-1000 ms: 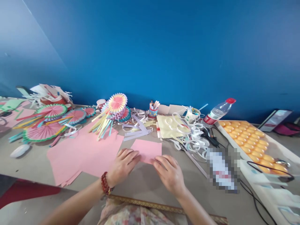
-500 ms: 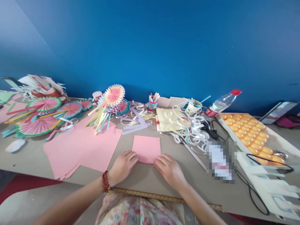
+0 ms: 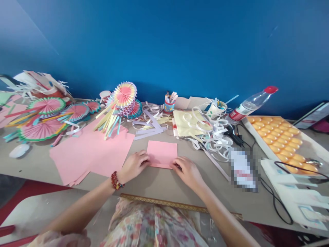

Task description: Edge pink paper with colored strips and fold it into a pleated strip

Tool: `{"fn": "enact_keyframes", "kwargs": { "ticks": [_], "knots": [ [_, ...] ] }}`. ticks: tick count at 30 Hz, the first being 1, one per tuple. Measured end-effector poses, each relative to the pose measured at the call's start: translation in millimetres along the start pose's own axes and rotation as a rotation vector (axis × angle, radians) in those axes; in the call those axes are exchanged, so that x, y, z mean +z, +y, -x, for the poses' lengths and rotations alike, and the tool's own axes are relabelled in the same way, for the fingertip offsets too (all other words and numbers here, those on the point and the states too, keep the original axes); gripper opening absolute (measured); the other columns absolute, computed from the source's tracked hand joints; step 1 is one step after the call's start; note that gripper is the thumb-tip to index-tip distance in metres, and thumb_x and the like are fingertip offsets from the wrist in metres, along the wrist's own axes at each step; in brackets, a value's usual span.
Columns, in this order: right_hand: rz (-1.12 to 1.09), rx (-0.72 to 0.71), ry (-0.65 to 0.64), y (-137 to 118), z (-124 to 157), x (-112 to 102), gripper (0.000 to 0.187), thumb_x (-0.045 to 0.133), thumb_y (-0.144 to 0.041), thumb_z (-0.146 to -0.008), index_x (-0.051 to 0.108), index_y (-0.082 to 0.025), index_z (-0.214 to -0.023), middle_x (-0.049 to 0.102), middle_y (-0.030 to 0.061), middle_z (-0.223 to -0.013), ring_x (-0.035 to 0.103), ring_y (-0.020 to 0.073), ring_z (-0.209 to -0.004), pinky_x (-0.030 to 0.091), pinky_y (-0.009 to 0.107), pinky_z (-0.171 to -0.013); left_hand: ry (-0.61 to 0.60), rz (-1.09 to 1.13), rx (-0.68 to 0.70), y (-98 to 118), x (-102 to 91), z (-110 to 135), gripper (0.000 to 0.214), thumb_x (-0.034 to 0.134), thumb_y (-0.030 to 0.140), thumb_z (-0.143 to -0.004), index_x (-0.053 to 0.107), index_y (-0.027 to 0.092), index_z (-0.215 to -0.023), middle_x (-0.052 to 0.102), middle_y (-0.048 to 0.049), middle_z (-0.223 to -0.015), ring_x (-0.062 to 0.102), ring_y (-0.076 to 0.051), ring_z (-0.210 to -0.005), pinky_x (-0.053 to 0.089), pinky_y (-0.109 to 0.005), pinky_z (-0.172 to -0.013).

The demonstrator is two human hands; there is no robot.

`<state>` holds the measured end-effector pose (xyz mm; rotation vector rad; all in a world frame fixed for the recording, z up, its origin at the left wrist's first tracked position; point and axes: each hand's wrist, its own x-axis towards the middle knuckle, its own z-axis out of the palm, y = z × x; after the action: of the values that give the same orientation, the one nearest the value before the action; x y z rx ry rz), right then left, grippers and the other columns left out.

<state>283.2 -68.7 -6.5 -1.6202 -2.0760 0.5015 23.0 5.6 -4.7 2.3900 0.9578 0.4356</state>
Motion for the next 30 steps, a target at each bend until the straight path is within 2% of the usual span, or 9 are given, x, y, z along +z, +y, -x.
{"fn": "enact_keyframes", "kwargs": {
  "ticks": [7, 12, 30],
  "knots": [
    [-0.018, 0.054, -0.054, 0, -4, -3, 0.009, 0.056, -0.024, -0.092, 0.059, -0.023, -0.084, 0.068, 0.0015, -0.084, 0.062, 0.0175, -0.078, 0.041, 0.026, -0.068, -0.069, 0.042, -0.020, 1, -8.5, -6, 0.018, 0.053, 0.026, -0.097, 0.062, 0.018, -0.084, 0.063, -0.0024, -0.085, 0.060, -0.016, -0.079, 0.044, -0.027, -0.071],
    [-0.008, 0.062, -0.062, -1, -7, -4, 0.010, 0.053, -0.022, -0.091, 0.059, -0.023, -0.083, 0.068, 0.0014, -0.083, 0.060, 0.0170, -0.076, 0.040, 0.026, -0.066, -0.068, 0.037, -0.002, -2, -9.1, -8, 0.021, 0.053, 0.026, -0.096, 0.064, 0.019, -0.081, 0.064, -0.0038, -0.084, 0.059, -0.019, -0.087, 0.045, -0.030, -0.078],
    [0.015, 0.095, -0.081, -3, -10, -5, 0.008, 0.057, -0.017, -0.087, 0.059, -0.023, -0.082, 0.068, -0.0005, -0.083, 0.060, 0.0157, -0.075, 0.037, 0.025, -0.064, -0.079, 0.036, 0.001, -1, -10.1, -8, 0.017, 0.056, 0.025, -0.094, 0.061, 0.019, -0.079, 0.063, -0.0033, -0.082, 0.057, -0.020, -0.084, 0.043, -0.029, -0.074]
  ]
}}
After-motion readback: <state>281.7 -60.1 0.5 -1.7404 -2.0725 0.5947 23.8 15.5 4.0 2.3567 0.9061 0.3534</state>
